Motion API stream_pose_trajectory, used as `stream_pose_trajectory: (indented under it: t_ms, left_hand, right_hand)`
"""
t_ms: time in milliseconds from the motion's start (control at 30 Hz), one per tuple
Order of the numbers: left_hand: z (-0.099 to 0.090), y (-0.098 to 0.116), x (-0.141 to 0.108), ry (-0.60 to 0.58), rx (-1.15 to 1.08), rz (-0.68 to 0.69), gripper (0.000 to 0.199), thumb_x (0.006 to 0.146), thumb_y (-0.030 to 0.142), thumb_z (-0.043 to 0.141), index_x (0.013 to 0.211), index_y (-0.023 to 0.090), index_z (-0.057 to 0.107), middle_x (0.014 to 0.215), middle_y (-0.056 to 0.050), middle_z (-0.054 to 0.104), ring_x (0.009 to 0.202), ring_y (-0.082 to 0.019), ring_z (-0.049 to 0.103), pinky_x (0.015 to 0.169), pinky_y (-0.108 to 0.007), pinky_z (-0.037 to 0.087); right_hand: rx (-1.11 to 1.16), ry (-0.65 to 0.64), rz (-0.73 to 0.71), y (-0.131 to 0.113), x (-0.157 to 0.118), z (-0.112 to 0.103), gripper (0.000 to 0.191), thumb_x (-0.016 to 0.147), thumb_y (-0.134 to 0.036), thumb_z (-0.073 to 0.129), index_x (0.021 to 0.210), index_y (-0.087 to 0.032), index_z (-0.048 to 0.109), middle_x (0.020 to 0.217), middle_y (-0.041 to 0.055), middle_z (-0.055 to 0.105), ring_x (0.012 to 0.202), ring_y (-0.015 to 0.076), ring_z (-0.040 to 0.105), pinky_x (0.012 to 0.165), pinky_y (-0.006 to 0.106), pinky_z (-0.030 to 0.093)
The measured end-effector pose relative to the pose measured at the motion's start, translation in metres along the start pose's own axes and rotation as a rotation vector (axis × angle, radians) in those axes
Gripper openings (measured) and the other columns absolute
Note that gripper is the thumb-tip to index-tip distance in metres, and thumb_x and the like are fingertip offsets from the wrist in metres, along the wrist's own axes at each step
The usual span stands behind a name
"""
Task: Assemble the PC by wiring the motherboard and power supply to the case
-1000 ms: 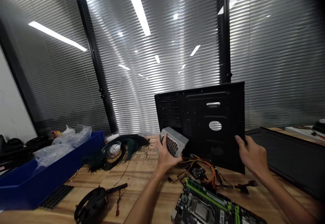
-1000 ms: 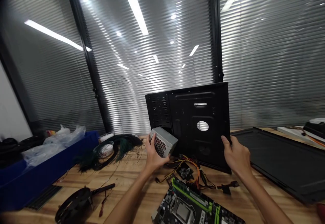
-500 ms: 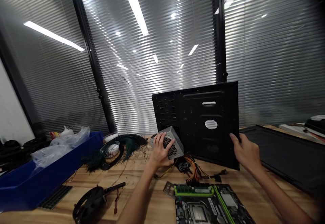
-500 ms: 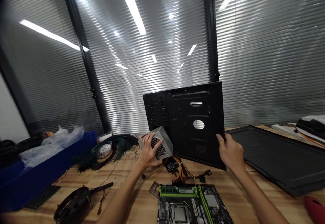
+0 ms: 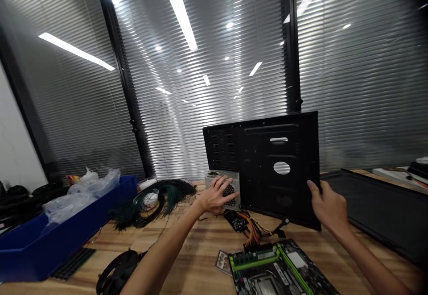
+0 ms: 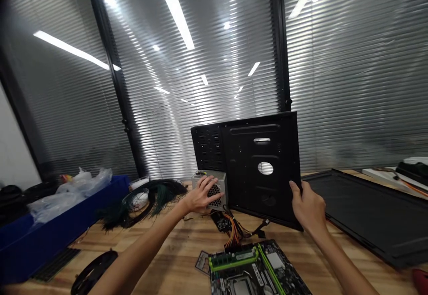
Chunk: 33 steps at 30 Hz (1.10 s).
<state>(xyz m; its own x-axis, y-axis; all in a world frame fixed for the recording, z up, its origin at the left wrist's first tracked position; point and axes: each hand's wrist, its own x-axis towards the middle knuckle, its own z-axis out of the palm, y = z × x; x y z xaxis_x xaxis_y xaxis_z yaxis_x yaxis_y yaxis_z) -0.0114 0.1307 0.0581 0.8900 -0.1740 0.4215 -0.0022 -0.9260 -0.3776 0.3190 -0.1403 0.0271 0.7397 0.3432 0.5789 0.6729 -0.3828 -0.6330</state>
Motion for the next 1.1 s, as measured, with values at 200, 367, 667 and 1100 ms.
stream_pose_trajectory:
  t_ms: [200,367,667,1100]
  left_hand:
    - [0.003,0.013,0.004,-0.026,0.049,-0.057,0.104,0.062,0.026,0.092,0.156,0.035,0.048,0.174,-0.017,0.028,0.16,-0.044,0.025,0.128,-0.066,0.019]
    - [0.007,0.033,0.014,-0.01,0.08,-0.169,0.113,0.055,0.011,0.09,0.155,0.034,0.045,0.178,-0.014,0.016,0.162,-0.044,0.02,0.13,-0.068,0.014]
    - [0.013,0.051,0.022,0.038,0.072,-0.311,0.109,0.048,0.0,0.082,0.147,0.035,0.053,0.179,-0.008,0.01,0.162,-0.045,0.019,0.13,-0.07,0.013]
    - [0.013,0.067,-0.039,0.365,0.072,-0.65,0.078,0.069,0.036,0.085,0.141,0.033,0.055,0.174,-0.012,0.026,0.16,-0.043,0.021,0.129,-0.068,0.017]
  right_hand:
    - [0.021,0.015,0.011,0.0,0.0,0.002,0.061,0.096,-0.065,0.033,0.11,-0.016,0.068,0.077,0.0161,0.069,0.08,0.0393,0.067,0.07,0.04,0.042]
    - [0.045,0.023,0.022,0.001,-0.001,0.003,0.06,0.096,-0.065,0.035,0.112,-0.017,0.068,0.078,0.0157,0.07,0.08,0.0392,0.068,0.07,0.04,0.043]
    - [0.085,0.03,0.043,-0.004,-0.002,0.0,0.059,0.092,-0.067,0.037,0.106,-0.019,0.068,0.074,0.0142,0.068,0.078,0.0392,0.067,0.071,0.042,0.044]
    - [0.475,-0.161,-0.322,-0.175,-0.04,-0.111,0.04,0.095,-0.059,0.058,0.086,-0.023,0.072,0.084,0.0046,0.074,0.079,0.0257,0.069,0.07,0.035,0.05]
